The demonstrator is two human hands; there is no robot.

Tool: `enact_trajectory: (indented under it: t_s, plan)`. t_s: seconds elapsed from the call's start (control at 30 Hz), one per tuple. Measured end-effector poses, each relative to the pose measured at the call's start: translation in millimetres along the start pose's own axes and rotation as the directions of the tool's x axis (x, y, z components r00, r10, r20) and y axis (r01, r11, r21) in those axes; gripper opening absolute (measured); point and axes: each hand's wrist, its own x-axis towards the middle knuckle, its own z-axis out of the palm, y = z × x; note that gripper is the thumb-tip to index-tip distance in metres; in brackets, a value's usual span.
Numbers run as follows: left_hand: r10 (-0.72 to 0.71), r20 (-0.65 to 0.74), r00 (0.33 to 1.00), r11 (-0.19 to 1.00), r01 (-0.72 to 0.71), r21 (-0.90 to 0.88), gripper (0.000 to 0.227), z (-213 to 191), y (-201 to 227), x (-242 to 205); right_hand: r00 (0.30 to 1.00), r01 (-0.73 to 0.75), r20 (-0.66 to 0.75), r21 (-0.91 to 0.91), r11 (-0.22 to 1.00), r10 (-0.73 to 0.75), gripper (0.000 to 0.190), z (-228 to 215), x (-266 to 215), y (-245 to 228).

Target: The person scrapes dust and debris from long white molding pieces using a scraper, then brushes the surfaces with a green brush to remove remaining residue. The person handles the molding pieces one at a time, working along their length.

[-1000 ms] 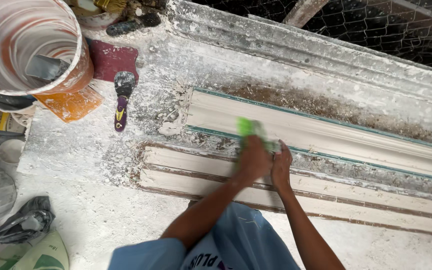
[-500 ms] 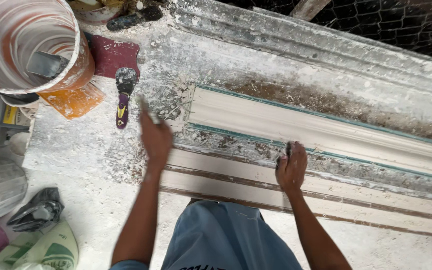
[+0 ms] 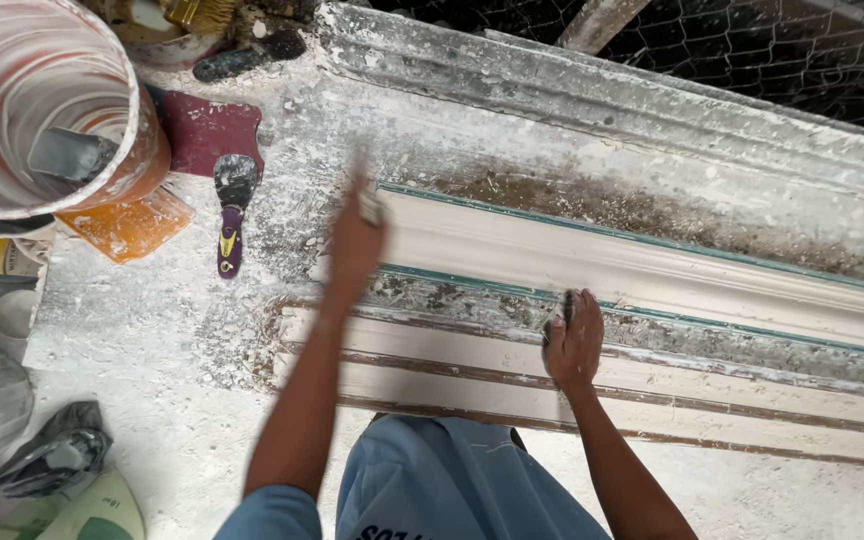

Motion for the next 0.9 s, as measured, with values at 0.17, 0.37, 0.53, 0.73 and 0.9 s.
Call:
enact_trajectory:
  t_s: [0.17, 0.37, 0.53, 0.73, 0.9]
  plan:
    - [-0.304, 0.082, 0.949, 0.863, 0.238, 0.445, 0.076, -13.9, -18.8, 52.3, 1.0, 0.018, 0.006, -0.028, 0.999, -0.018, 0.05, -0.5, 1.9, -0.2]
    - [0.114, 0.455, 0.883, 0.981, -0.174, 0.091, 0.05, 62.7, 22.1, 70.2, 1.0, -0.012, 0.025, -0.038, 0.999, 0.013, 0.05, -6.2, 6.0, -9.5]
    - [-0.109, 0.135, 0.985, 0.886, 0.035, 0.462, 0.065, -31.5, -13.2, 108.4, 0.998, -0.049, 0.042, -0.037, 0.998, 0.051, 0.05, -10.2, 9.5, -14.8]
    - [0.149, 0.211, 0.966, 0.824, -0.239, 0.514, 0.068, 127.3, 14.5, 47.6, 0.999, -0.029, 0.039, -0.048, 0.998, 0.031, 0.048, -8.1, 12.2, -16.7]
    - [0.224, 0.5, 0.836, 0.936, -0.327, 0.127, 0.061, 234.4, 86.7, 27.9, 1.0, 0.008, 0.024, -0.047, 0.999, -0.007, 0.046, -2.0, 16.8, 8.8]
